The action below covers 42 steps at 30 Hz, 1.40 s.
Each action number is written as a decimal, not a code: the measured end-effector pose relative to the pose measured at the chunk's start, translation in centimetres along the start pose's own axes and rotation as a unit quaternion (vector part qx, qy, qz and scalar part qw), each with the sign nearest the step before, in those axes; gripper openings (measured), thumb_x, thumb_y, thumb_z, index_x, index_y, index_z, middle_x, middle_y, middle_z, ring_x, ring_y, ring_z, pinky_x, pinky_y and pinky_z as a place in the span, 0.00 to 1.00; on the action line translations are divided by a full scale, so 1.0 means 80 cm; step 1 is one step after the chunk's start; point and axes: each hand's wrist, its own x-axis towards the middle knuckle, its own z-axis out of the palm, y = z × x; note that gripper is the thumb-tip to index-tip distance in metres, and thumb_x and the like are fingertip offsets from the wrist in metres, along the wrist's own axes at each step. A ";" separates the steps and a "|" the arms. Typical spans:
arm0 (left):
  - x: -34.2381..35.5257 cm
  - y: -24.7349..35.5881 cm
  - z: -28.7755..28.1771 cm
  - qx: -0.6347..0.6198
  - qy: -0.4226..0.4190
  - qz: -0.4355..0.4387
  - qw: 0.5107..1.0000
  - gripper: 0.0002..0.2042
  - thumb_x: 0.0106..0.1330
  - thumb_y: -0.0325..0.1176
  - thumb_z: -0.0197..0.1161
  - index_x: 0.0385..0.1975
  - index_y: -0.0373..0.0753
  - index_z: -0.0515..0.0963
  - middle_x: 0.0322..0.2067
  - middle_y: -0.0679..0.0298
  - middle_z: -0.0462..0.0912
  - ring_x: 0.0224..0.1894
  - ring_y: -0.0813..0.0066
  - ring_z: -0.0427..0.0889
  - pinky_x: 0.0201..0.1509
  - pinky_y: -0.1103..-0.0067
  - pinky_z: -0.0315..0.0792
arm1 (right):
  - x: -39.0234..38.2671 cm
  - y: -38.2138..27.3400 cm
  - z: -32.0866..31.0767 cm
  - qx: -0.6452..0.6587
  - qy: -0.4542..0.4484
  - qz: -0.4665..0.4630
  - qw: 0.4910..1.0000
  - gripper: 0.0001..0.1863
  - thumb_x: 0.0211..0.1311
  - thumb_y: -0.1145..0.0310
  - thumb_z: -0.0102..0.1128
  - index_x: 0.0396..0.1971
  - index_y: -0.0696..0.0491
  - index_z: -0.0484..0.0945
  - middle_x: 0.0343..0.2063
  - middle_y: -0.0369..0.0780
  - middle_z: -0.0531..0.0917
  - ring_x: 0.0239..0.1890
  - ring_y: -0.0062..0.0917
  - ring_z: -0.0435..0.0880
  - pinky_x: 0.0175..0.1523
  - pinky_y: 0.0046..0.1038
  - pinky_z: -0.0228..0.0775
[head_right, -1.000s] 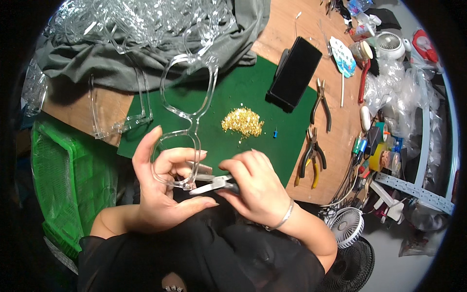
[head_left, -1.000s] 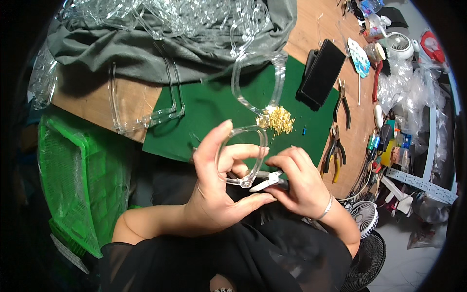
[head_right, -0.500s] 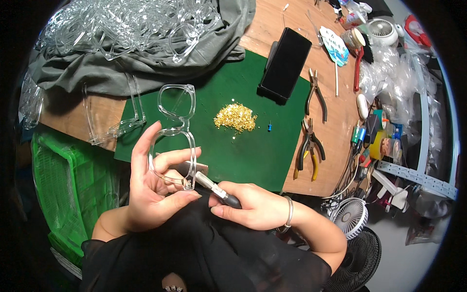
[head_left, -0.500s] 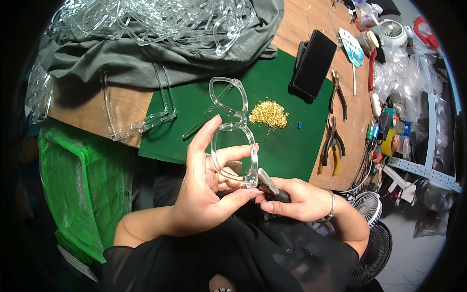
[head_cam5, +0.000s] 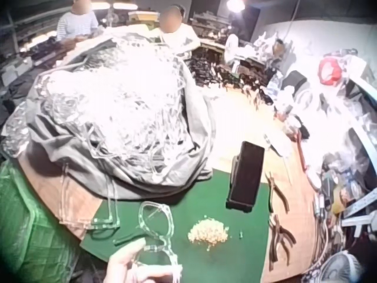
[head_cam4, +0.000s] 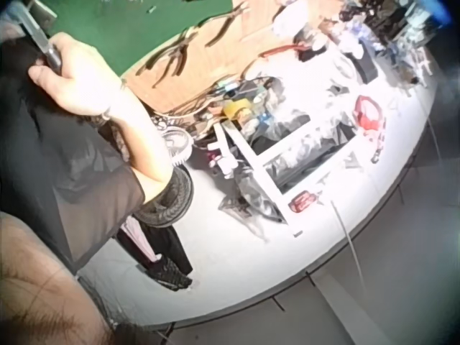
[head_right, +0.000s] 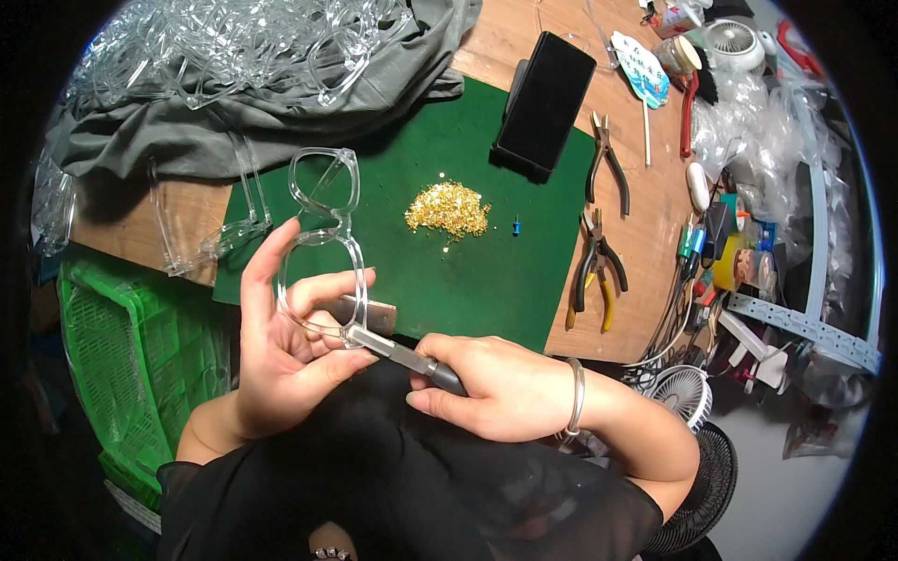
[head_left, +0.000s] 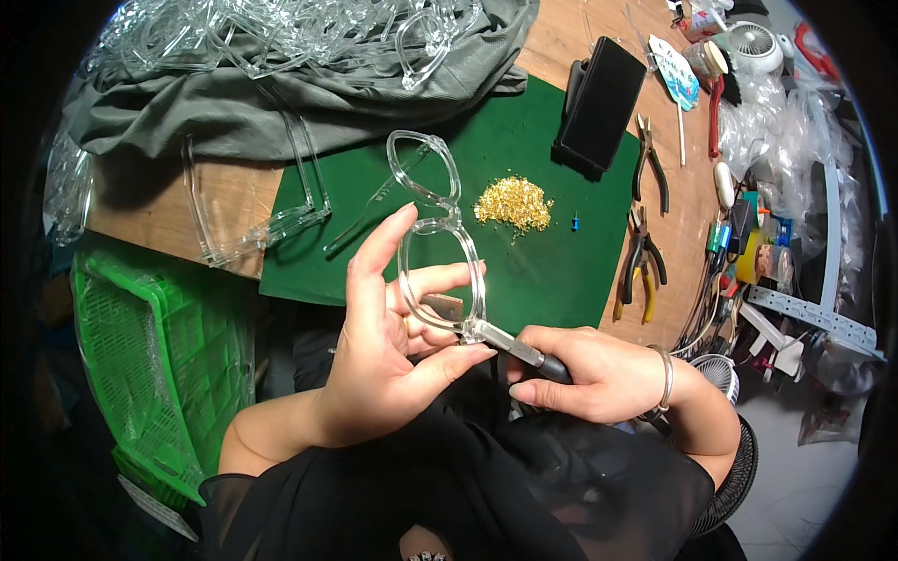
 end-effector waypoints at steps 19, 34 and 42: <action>0.006 0.014 -0.004 0.001 0.060 0.055 0.997 0.43 0.52 0.16 0.57 0.62 0.44 0.34 0.43 0.44 0.71 0.22 0.83 0.71 0.28 0.88 0.71 | 0.018 0.063 -0.001 -0.132 0.305 0.016 0.943 0.13 0.51 0.67 0.60 0.34 0.56 0.70 0.27 0.47 0.76 0.33 0.39 0.77 0.39 0.33 0.68; 0.004 -0.001 -0.010 0.076 0.003 0.099 0.992 0.46 0.55 0.21 0.57 0.62 0.41 0.25 0.46 0.46 0.70 0.28 0.80 0.73 0.33 0.82 0.74 | 0.101 0.132 0.013 -0.245 0.481 -0.001 0.842 0.09 0.48 0.70 0.59 0.31 0.55 0.72 0.27 0.42 0.74 0.31 0.37 0.74 0.36 0.33 0.62; 0.012 -0.008 -0.006 0.092 -0.080 0.089 0.989 0.53 0.49 0.17 0.63 0.62 0.42 0.23 0.50 0.45 0.67 0.32 0.79 0.75 0.43 0.80 0.71 | 0.098 0.131 0.014 -0.261 0.488 -0.043 0.832 0.09 0.48 0.72 0.60 0.29 0.55 0.71 0.26 0.42 0.75 0.30 0.36 0.75 0.34 0.33 0.63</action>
